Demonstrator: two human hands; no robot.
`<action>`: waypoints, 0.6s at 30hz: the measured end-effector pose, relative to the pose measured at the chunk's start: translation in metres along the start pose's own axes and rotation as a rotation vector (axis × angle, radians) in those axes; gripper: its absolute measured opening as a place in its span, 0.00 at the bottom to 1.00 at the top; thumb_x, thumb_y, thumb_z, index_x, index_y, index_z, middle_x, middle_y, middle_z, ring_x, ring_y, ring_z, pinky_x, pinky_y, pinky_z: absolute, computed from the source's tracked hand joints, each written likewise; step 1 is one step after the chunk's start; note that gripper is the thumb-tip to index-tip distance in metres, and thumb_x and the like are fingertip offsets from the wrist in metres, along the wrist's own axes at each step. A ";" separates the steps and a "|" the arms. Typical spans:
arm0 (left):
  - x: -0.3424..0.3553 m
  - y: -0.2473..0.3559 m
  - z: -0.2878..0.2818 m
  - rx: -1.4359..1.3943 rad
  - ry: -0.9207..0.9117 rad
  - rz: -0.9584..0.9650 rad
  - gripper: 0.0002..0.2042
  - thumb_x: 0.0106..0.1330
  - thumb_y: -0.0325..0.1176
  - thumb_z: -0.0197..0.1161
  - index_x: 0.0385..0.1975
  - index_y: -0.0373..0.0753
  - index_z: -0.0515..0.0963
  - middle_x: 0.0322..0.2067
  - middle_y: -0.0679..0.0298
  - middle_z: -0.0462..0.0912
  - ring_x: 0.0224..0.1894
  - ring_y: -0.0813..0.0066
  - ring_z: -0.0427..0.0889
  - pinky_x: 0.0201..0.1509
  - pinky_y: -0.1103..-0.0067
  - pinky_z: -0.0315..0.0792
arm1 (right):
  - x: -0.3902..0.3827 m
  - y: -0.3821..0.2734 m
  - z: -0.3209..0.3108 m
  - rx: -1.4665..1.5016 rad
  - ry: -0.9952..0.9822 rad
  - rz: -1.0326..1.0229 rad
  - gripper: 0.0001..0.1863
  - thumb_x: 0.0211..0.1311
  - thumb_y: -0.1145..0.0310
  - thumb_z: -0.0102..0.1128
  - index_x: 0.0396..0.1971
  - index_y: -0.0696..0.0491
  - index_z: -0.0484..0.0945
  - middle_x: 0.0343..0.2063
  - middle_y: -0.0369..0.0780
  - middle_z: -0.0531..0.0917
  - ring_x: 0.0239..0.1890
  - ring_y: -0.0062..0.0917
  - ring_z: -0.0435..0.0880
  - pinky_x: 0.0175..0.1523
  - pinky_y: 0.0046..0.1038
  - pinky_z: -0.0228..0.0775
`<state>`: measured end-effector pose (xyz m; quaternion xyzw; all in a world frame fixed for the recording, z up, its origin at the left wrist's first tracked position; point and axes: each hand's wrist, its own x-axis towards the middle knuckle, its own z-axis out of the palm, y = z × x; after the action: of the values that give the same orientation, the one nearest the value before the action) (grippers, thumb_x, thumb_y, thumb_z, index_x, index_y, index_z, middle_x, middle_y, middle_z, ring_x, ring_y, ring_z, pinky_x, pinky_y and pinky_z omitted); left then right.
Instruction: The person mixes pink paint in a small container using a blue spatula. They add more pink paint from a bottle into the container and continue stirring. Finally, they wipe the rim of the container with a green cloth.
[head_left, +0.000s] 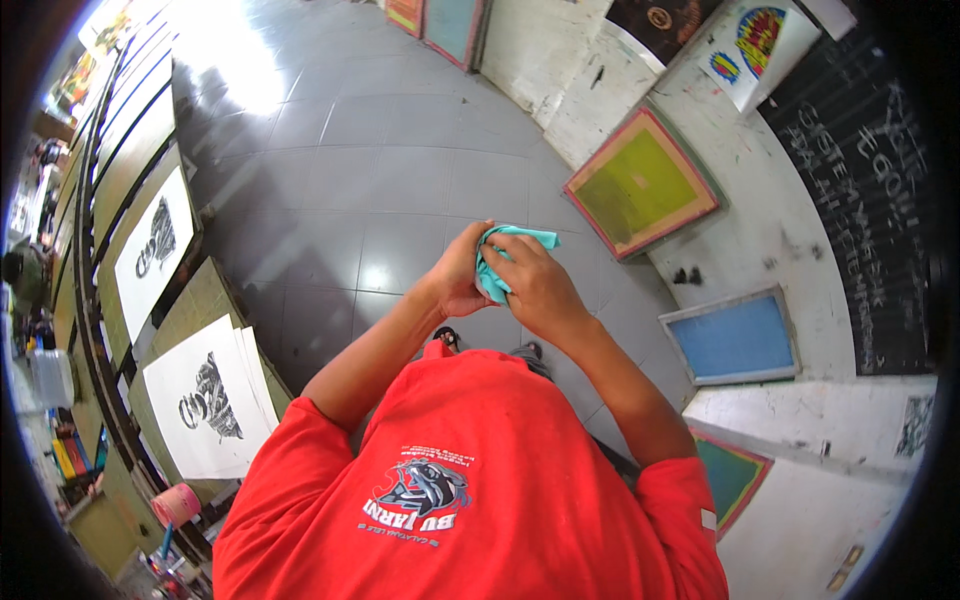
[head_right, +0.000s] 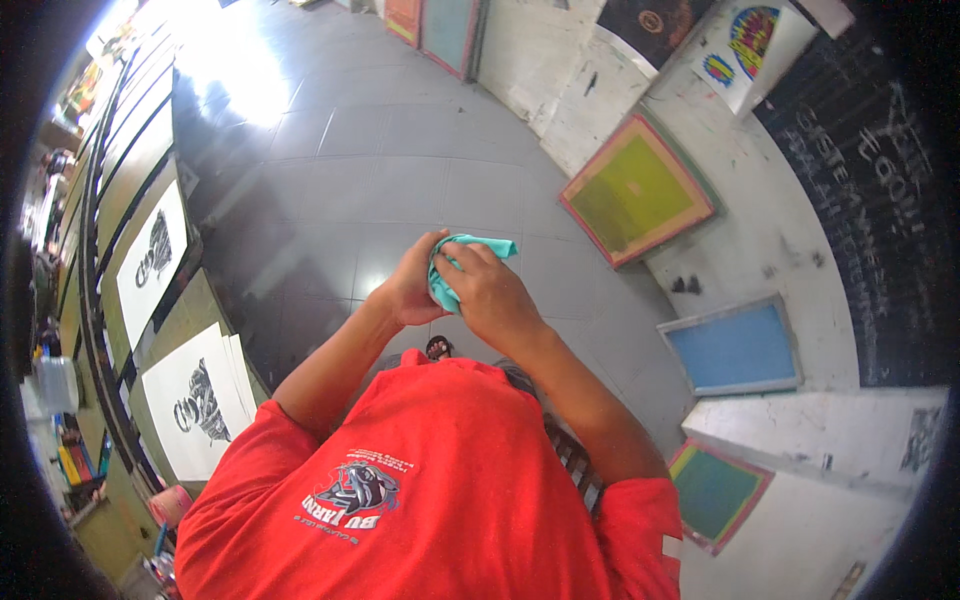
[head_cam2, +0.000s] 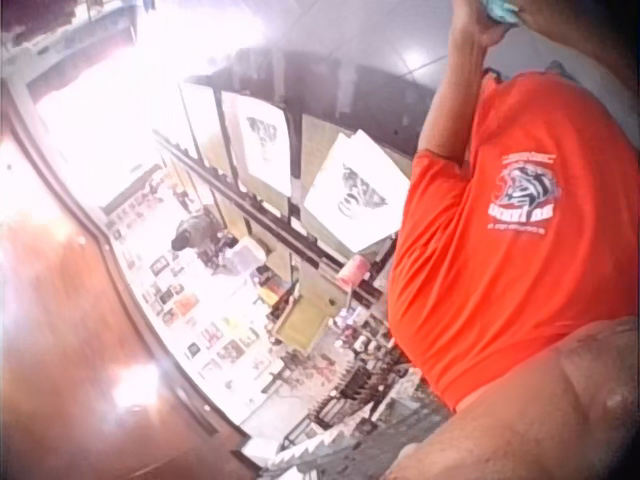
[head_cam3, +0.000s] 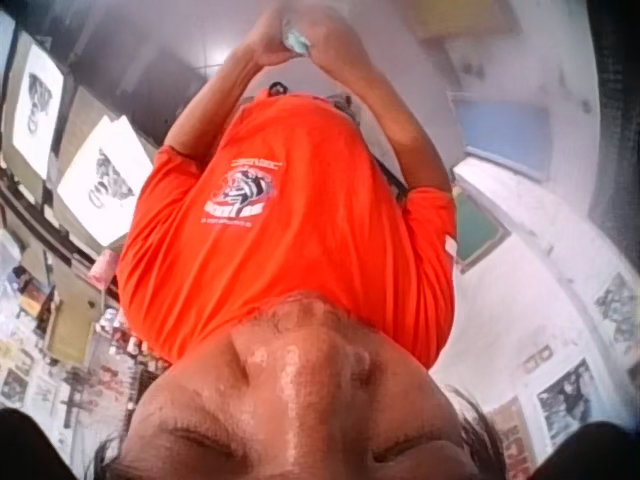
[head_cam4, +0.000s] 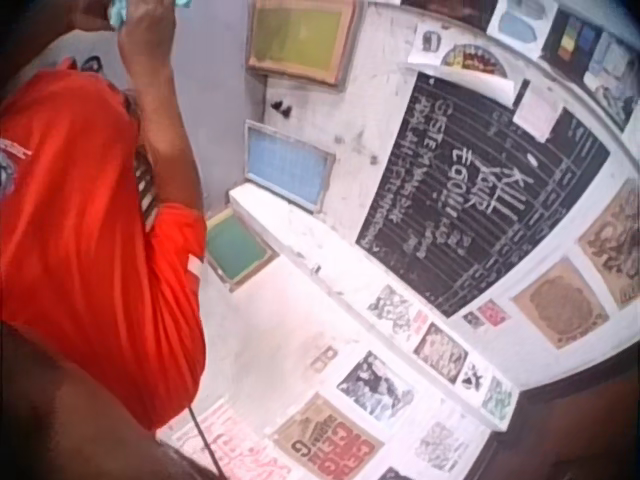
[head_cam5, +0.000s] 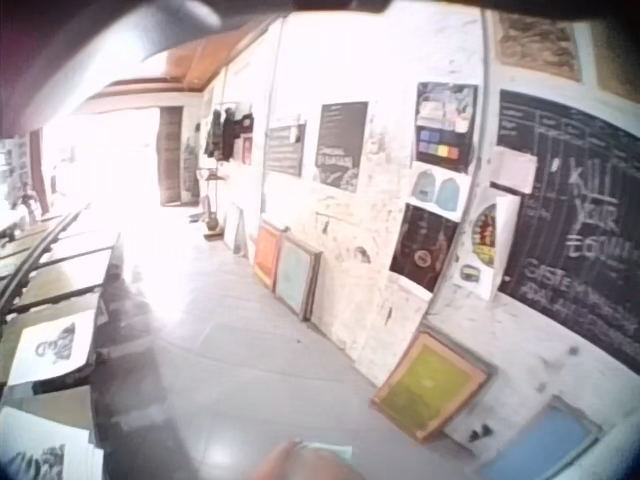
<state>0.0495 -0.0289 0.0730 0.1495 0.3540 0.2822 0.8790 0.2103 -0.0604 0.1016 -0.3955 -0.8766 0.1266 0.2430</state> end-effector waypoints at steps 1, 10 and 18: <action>0.006 0.009 -0.010 0.007 -0.040 -0.026 0.26 0.76 0.55 0.40 0.54 0.40 0.75 0.49 0.60 0.82 0.51 0.66 0.83 0.57 0.63 0.76 | 0.007 0.009 -0.006 0.031 -0.065 -0.068 0.22 0.55 0.79 0.61 0.53 0.58 0.78 0.53 0.43 0.78 0.56 0.37 0.77 0.61 0.38 0.73; 0.038 0.058 -0.006 -0.060 -0.067 0.049 0.29 0.78 0.55 0.38 0.63 0.39 0.71 0.55 0.58 0.80 0.55 0.63 0.82 0.57 0.63 0.78 | 0.075 0.083 -0.058 0.156 -0.292 -0.542 0.29 0.48 0.66 0.73 0.53 0.52 0.78 0.51 0.40 0.77 0.54 0.36 0.76 0.59 0.41 0.69; 0.057 0.051 0.035 -0.407 -0.156 0.712 0.29 0.80 0.56 0.31 0.71 0.45 0.61 0.59 0.60 0.75 0.59 0.65 0.77 0.57 0.63 0.77 | 0.119 0.143 -0.036 0.322 -0.075 -0.618 0.24 0.55 0.64 0.70 0.53 0.53 0.77 0.52 0.41 0.77 0.54 0.38 0.75 0.59 0.41 0.66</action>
<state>0.0879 0.0443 0.0905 0.1070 0.1494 0.6206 0.7623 0.2516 0.1245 0.1122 -0.0633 -0.9320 0.1981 0.2968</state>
